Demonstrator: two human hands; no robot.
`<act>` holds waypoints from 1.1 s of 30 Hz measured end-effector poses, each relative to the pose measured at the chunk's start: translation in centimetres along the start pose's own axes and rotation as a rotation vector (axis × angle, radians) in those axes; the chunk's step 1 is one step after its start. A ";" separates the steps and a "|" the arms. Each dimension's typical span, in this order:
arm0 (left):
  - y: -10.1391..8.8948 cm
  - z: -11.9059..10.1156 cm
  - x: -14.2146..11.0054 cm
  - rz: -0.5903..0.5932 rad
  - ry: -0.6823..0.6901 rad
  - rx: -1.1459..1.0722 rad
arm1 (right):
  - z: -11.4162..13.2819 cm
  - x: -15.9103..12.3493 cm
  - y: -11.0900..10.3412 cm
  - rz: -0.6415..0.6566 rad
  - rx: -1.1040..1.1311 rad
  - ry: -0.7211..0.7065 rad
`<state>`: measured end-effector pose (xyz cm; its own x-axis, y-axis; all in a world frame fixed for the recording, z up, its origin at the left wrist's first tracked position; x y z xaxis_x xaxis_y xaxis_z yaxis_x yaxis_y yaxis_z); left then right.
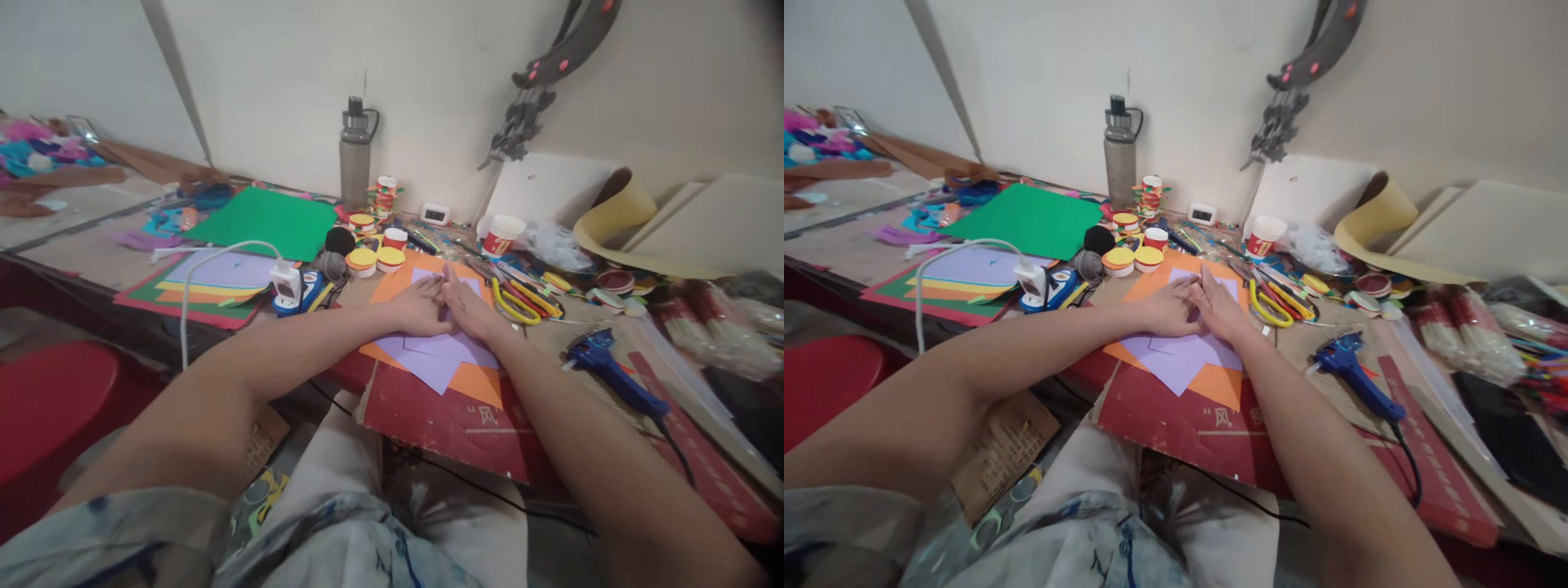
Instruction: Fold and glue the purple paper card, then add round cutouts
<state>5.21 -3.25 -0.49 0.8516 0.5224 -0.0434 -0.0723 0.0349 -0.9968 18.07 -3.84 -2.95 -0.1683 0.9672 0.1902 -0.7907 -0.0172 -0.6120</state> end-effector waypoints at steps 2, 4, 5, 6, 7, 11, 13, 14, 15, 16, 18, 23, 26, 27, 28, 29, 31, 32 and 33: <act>-0.1 0.1 -0.5 0.012 -0.001 -0.007 | -0.2 -0.1 0.0 -0.019 0.022 0.020; -0.3 0.1 -1.0 0.030 -0.013 -0.012 | -0.4 -0.1 -0.1 -0.073 0.054 0.034; -0.4 0.1 -1.2 0.034 -0.020 -0.018 | -0.4 0.0 -0.3 -0.117 0.086 0.031; -0.5 0.1 -1.3 0.038 -0.028 -0.024 | -0.4 0.0 -0.6 -0.178 0.130 0.019; -0.6 0.1 -1.4 0.041 -0.038 -0.032 | -0.3 0.0 -1.2 -0.258 0.177 -0.003; -1.2 0.1 -1.5 0.021 -0.065 -0.052 | 0.8 -0.9 -4.2 -0.630 0.245 -0.092; -1.6 0.3 -1.4 -0.033 -0.090 -0.072 | 1.6 -1.4 -5.2 -0.701 0.239 -0.094; -1.9 0.3 -1.4 -0.071 -0.106 -0.085 | 2.0 -1.6 -5.4 -0.705 0.246 -0.090; -2.1 0.4 -1.4 -0.114 -0.119 -0.100 | 2.3 -1.7 -5.6 -0.699 0.258 -0.087; -2.3 0.5 -1.4 -0.159 -0.125 -0.119 | 2.7 -1.8 -5.6 -0.689 0.274 -0.086; -2.7 0.6 -1.3 -0.257 -0.126 -0.198 | 3.3 -1.9 -5.5 -0.661 0.320 -0.085; -3.6 1.7 -1.2 -0.524 -0.177 -0.619 | 4.5 -1.6 -4.3 -0.522 0.501 -0.062; -3.9 2.5 -1.4 -0.586 -0.216 -0.773 | 5.2 -1.5 -3.3 -0.381 0.571 -0.063; -4.0 2.7 -1.5 -0.592 -0.220 -0.803 | 5.3 -1.5 -3.0 -0.351 0.585 -0.067; -4.0 2.9 -1.5 -0.594 -0.214 -0.834 | 5.5 -1.5 -2.8 -0.332 0.595 -0.071; -4.1 2.9 -1.6 -0.595 -0.200 -0.868 | 5.6 -1.5 -2.7 -0.319 0.604 -0.075; -4.2 2.9 -1.6 -0.587 -0.160 -0.944 | 5.6 -1.6 -2.7 -0.309 0.623 -0.076; -4.2 2.9 -1.6 -0.578 -0.144 -0.982 | 5.6 -1.6 -2.8 -0.312 0.637 -0.075; -4.2 2.9 -1.5 -0.569 -0.130 -1.017 | 5.5 -1.6 -2.9 -0.318 0.652 -0.074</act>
Point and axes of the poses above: each hand's wrist, its own x-axis towards the middle knuckle, its own y-axis out of the palm, z = x × y, the point moved 5 cm from there along x, towards the middle knuckle, and after that the axes turned 13 degrees about x, right-handed, at the moved point
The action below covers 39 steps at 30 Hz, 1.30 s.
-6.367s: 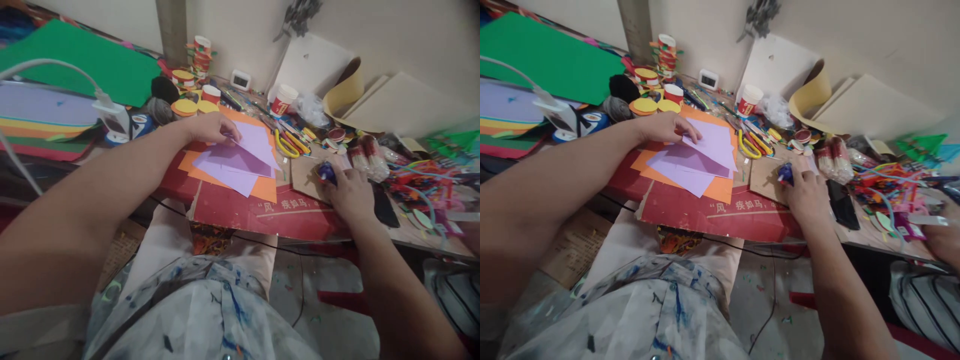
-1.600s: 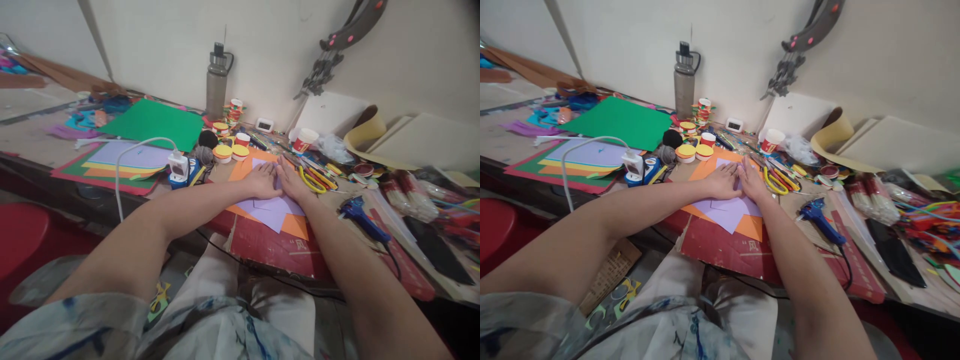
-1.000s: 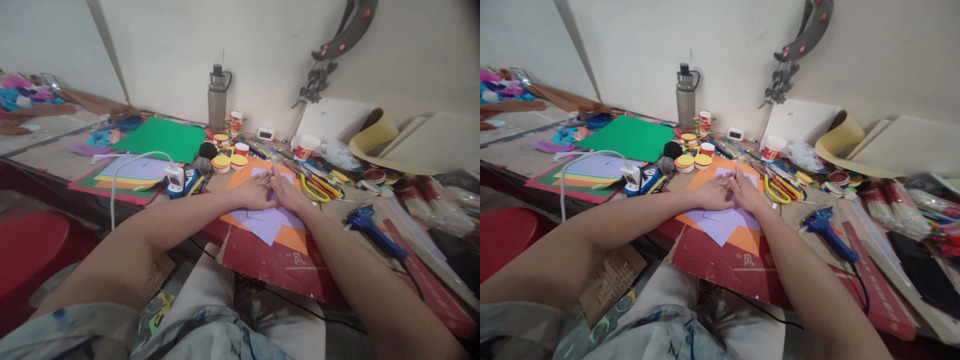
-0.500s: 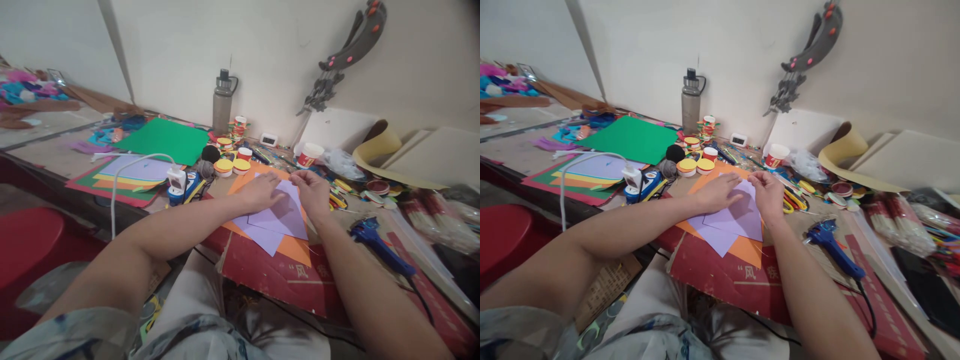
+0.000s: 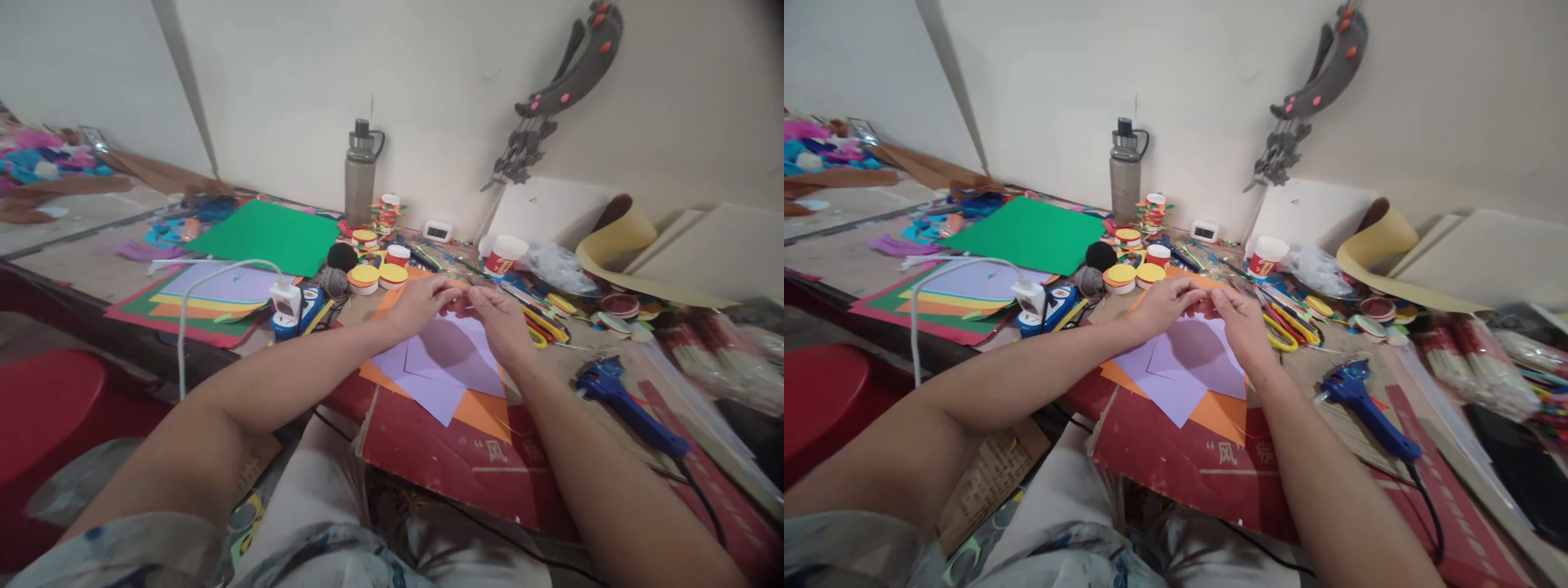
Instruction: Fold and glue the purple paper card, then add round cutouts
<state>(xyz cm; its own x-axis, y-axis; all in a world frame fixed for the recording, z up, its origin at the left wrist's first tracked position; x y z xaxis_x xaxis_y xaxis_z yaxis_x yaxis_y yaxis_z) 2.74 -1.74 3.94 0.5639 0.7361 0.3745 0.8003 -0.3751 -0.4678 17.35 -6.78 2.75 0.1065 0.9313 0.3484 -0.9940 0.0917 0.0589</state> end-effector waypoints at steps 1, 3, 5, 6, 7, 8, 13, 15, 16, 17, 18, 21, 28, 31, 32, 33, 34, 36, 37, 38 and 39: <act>0.1 0.0 0.0 0.015 0.000 -0.030 | 0.0 0.0 -0.1 -0.009 0.014 0.000; 0.3 -0.1 0.1 0.048 0.007 -0.093 | 0.1 0.1 -0.4 -0.016 0.037 -0.002; 0.5 0.0 0.2 0.084 0.024 -0.154 | 0.1 0.3 -0.6 -0.003 0.059 -0.003; 0.5 0.1 0.3 0.096 0.025 -0.178 | 0.0 0.3 -0.8 -0.002 0.075 -0.001; 0.5 0.2 0.3 0.096 0.014 -0.189 | -0.1 0.4 -1.0 -0.018 0.092 -0.002; 0.5 0.4 0.4 0.087 -0.006 -0.174 | -0.1 0.5 -1.3 -0.050 0.100 -0.007; 1.1 0.4 -0.2 0.144 -0.021 0.407 | 0.7 0.2 -1.7 -0.099 -0.312 -0.177; 2.3 0.3 -1.0 0.321 0.005 0.696 | 0.7 -0.2 -0.6 0.026 -0.506 -0.221; 2.8 0.4 -1.5 0.401 -0.001 0.811 | 0.4 -0.3 -0.1 0.088 -0.564 -0.213; 3.3 0.6 -1.8 0.475 -0.002 0.898 | -0.1 -0.5 0.3 0.142 -0.602 -0.190; 3.7 0.8 -2.1 0.526 0.004 0.957 | -0.7 -0.7 0.6 0.191 -0.631 -0.160; 4.5 1.3 -2.2 0.569 0.066 1.008 | -3.2 -1.0 0.9 0.293 -0.691 -0.047; 4.4 1.6 -1.9 0.570 0.118 0.988 | -6.4 -0.6 -0.2 0.327 -0.699 0.076; 4.2 1.3 -2.2 0.615 0.084 1.010 | -6.6 -0.4 -0.3 0.318 -0.705 0.101; 4.1 1.3 -2.3 0.624 0.070 1.014 | -6.6 -0.4 -0.4 0.308 -0.702 0.104; 4.0 1.3 -2.4 0.624 0.062 1.013 | -6.6 -0.3 -0.5 0.295 -0.696 0.103; 4.0 1.3 -2.4 0.619 0.061 1.011 | -6.6 -0.3 -0.6 0.283 -0.690 0.101; 3.9 1.4 -2.4 0.606 0.070 1.019 | -6.7 -0.2 -0.7 0.278 -0.688 0.106; 3.9 1.5 -2.4 0.601 0.070 1.029 | -6.7 -0.2 -0.7 0.283 -0.694 0.113; 3.9 1.6 -2.4 0.597 0.066 1.039 | -6.8 -0.2 -0.7 0.288 -0.704 0.119; 3.9 1.7 -2.4 0.593 0.062 1.047 | -6.8 -0.2 -0.6 0.293 -0.716 0.124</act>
Point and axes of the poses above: each hand's wrist, its own x-axis towards the middle knuckle, its own y-axis out of the palm, z = x × y, the point moved 5 cm from there along x, towards the middle knuckle, and after that the axes turned 13 degrees about x, right-handed, at the moved point
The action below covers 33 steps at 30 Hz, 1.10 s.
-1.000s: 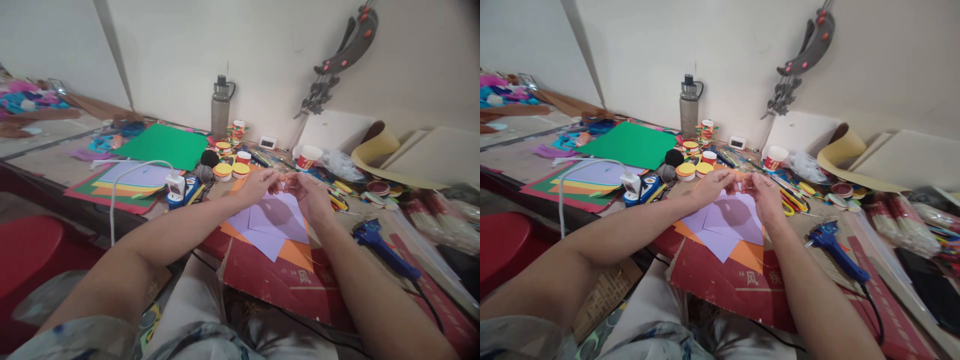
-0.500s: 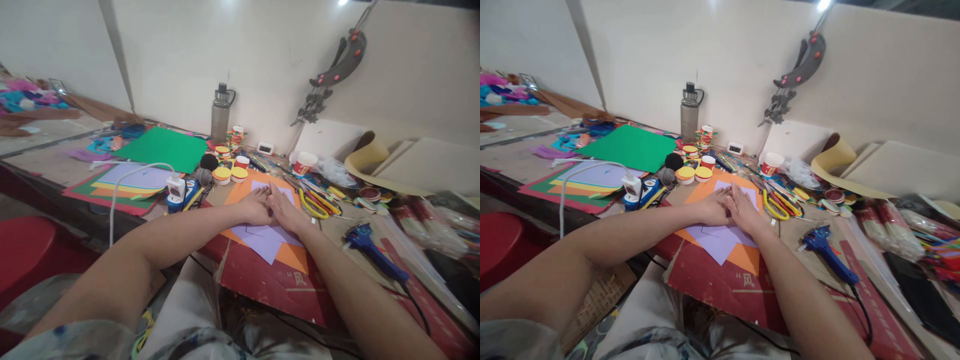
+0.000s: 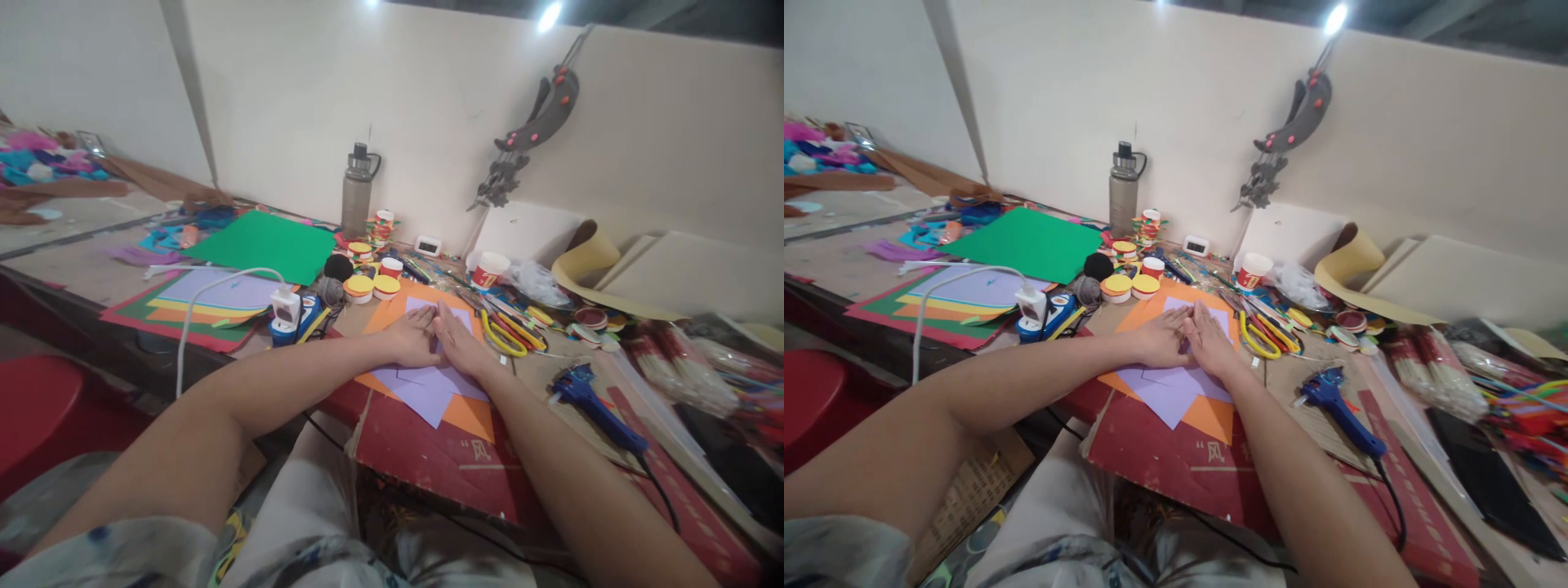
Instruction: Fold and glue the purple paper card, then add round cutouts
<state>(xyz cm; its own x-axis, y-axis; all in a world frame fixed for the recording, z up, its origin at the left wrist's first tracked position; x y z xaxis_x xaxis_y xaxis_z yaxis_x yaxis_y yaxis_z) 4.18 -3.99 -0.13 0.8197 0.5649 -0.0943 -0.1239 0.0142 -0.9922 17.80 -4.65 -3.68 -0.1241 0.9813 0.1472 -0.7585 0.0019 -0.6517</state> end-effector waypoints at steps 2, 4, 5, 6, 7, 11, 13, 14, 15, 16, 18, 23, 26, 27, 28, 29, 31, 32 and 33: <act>0.1 0.1 0.0 -0.005 -0.009 -0.002 | 0.1 0.0 0.0 0.007 -0.021 0.003; 0.2 0.2 0.0 -0.019 -0.015 -0.014 | 0.3 0.0 0.1 0.012 -0.037 0.003; 0.3 0.3 0.0 -0.018 -0.022 -0.019 | 0.4 0.0 0.1 0.018 -0.046 0.005; 0.4 0.4 0.0 -0.012 -0.028 -0.023 | 0.5 0.1 0.1 0.026 -0.060 0.009; 0.5 0.5 0.0 0.000 -0.035 -0.023 | 0.7 0.1 0.1 0.039 -0.077 0.015; 0.5 0.6 -0.2 0.045 -0.040 -0.030 | 1.2 -0.1 0.2 0.099 -0.182 0.053; 0.3 0.6 -0.4 0.045 -0.042 -0.038 | 1.6 -0.2 0.2 0.122 -0.230 0.069; 0.1 0.5 -0.5 0.046 -0.044 -0.041 | 1.8 -0.3 0.2 0.133 -0.249 0.077; 0.0 0.5 -0.6 0.049 -0.048 -0.041 | 2.0 -0.4 0.2 0.145 -0.265 0.085; 0.0 0.5 -0.7 0.052 -0.050 -0.040 | 2.2 -0.5 0.2 0.155 -0.279 0.094; -0.1 0.5 -0.7 0.056 -0.049 -0.034 | 2.6 -0.7 0.2 0.168 -0.309 0.120; -0.3 0.3 -0.8 0.066 -0.040 -0.001 | 3.6 -1.1 -0.3 0.188 -0.393 0.205; -0.5 0.2 -0.9 0.090 -0.038 0.024 | 3.7 -1.4 -0.5 0.162 -0.434 0.245; -0.6 0.2 -1.0 0.093 -0.040 0.022 | 3.6 -1.5 -0.5 0.148 -0.444 0.257; -0.7 0.2 -1.0 0.095 -0.043 0.016 | 3.5 -1.6 -0.4 0.139 -0.451 0.263; -0.8 0.3 -1.1 0.096 -0.046 0.006 | 3.4 -1.7 -0.4 0.127 -0.456 0.261; -1.0 0.4 -1.3 0.092 -0.043 -0.021 | 3.4 -1.7 -0.7 0.062 -0.455 0.232; -1.0 0.5 -1.4 0.090 -0.040 -0.036 | 3.5 -1.7 -1.0 0.006 -0.440 0.210; -1.1 0.6 -1.4 0.087 -0.039 -0.052 | 3.7 -1.6 -1.5 -0.060 -0.411 0.179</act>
Point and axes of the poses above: each hand's wrist, its own x-axis towards the middle knuckle, its own y-axis out of the palm, z = x × y, the point moved 5 cm from there along x, towards the middle knuckle, and after that the axes turned 13 degrees about x, right-handed, at the moved point
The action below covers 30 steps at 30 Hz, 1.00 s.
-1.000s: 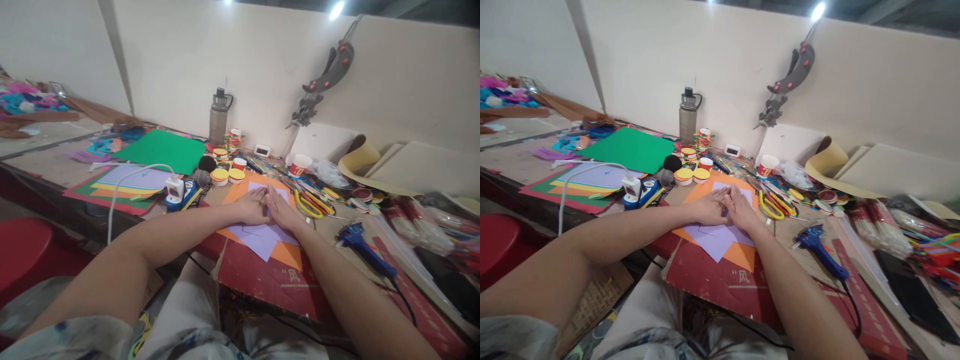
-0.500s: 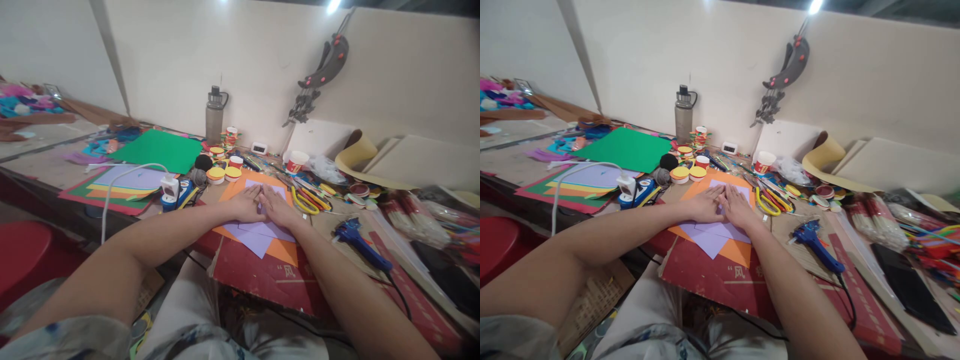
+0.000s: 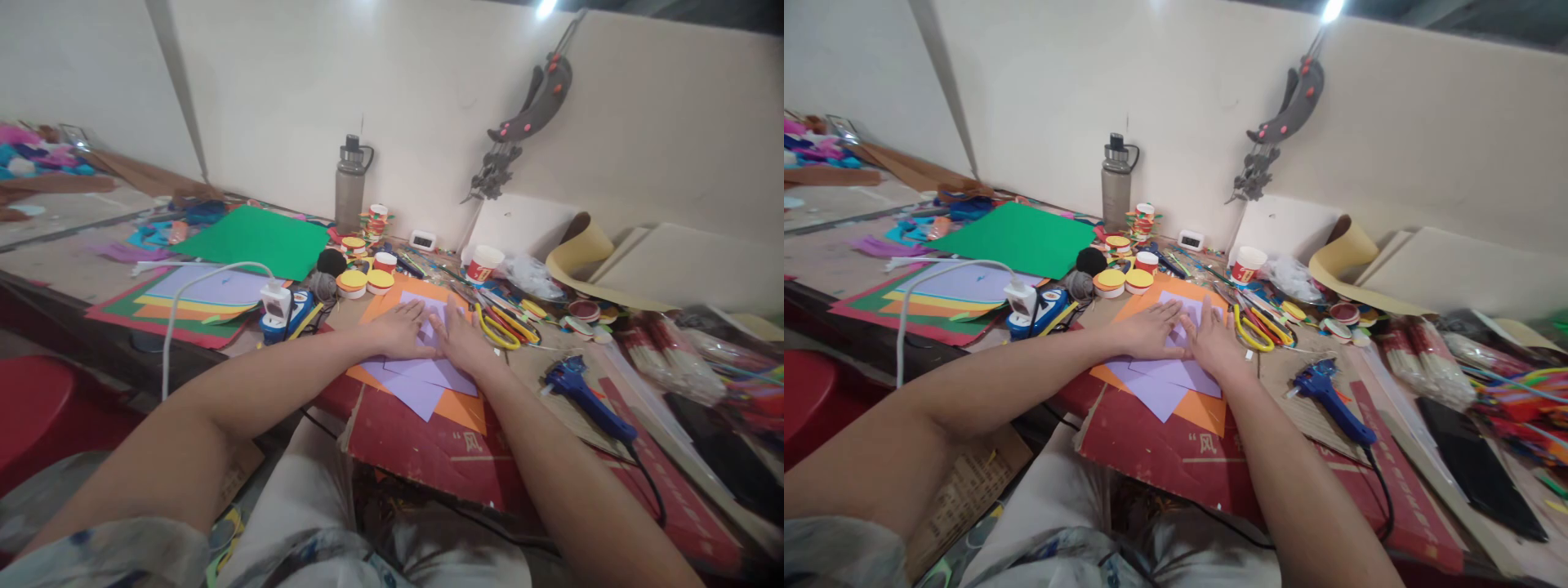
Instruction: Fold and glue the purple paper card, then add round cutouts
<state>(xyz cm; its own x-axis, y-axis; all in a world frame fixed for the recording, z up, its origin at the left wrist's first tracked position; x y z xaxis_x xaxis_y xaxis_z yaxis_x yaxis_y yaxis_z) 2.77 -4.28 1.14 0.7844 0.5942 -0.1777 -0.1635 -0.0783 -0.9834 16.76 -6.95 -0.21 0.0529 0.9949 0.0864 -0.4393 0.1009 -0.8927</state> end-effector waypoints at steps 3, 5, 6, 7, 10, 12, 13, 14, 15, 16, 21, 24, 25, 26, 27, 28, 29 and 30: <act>-0.2 0.3 0.0 -0.040 -0.002 -0.046 | 0.1 0.0 -2.1 -0.188 0.186 -0.089; -0.4 0.5 0.3 -0.068 -0.004 -0.072 | 0.5 -0.3 -3.4 -0.242 0.302 -0.174; -0.4 0.7 0.5 -0.082 -0.002 -0.084 | 0.8 -0.5 -3.9 -0.242 0.340 -0.202; -0.5 0.8 0.7 -0.093 0.004 -0.097 | 1.0 -0.7 -4.2 -0.221 0.364 -0.214; -0.7 1.1 1.3 -0.099 0.048 -0.099 | 1.6 -1.5 -4.4 -0.090 0.373 -0.181; -0.7 1.1 1.5 -0.086 0.079 -0.056 | 1.9 -2.1 -4.3 -0.004 0.327 -0.147; -0.7 1.0 1.5 -0.084 0.091 -0.034 | 2.0 -2.3 -4.2 0.033 0.296 -0.139; -0.7 0.9 1.4 -0.088 0.096 -0.021 | 2.1 -2.5 -4.2 0.066 0.262 -0.142; -0.7 0.8 1.4 -0.097 0.096 -0.018 | 2.3 -2.7 -4.1 0.101 0.231 -0.154; -0.6 0.7 1.3 -0.103 0.092 -0.026 | 2.5 -2.8 -4.0 0.135 0.205 -0.174; -0.3 0.8 1.5 -0.091 0.015 -0.074 | 3.1 -3.5 -3.5 0.269 0.091 -0.204; -0.5 0.9 1.7 -0.140 0.011 -0.093 | 3.2 -3.7 -3.2 0.320 0.019 -0.151; -0.6 0.9 1.7 -0.144 0.011 -0.096 | 3.2 -3.7 -3.2 0.331 -0.002 -0.140; -0.7 1.0 1.8 -0.140 0.009 -0.097 | 3.3 -3.8 -3.2 0.338 -0.020 -0.137; -0.7 1.0 1.8 -0.132 0.007 -0.098 | 3.4 -3.8 -3.3 0.341 -0.032 -0.137; -0.7 1.1 1.9 -0.125 0.008 -0.097 | 3.5 -3.8 -3.4 0.342 -0.039 -0.143; -0.7 1.1 2.0 -0.124 0.013 -0.095 | 3.5 -3.8 -3.4 0.344 -0.040 -0.149; -0.6 1.1 2.1 -0.124 0.020 -0.089 | 3.6 -3.8 -3.5 0.347 -0.035 -0.155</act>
<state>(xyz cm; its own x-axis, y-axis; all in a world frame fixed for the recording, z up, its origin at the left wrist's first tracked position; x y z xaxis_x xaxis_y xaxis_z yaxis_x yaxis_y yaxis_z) 3.84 -2.08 1.44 0.8069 0.5881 -0.0548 -0.0119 -0.0767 -0.9970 14.87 -11.07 4.14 -0.2313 0.9597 -0.1597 -0.3765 -0.2397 -0.8949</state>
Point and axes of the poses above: each hand's wrist, its own x-axis towards the middle knuckle, its own y-axis out of the palm, z = x × y, the point moved 5 cm from there along x, towards the middle knuckle, and after that the axes turned 13 degrees about x, right-handed, at the moved point
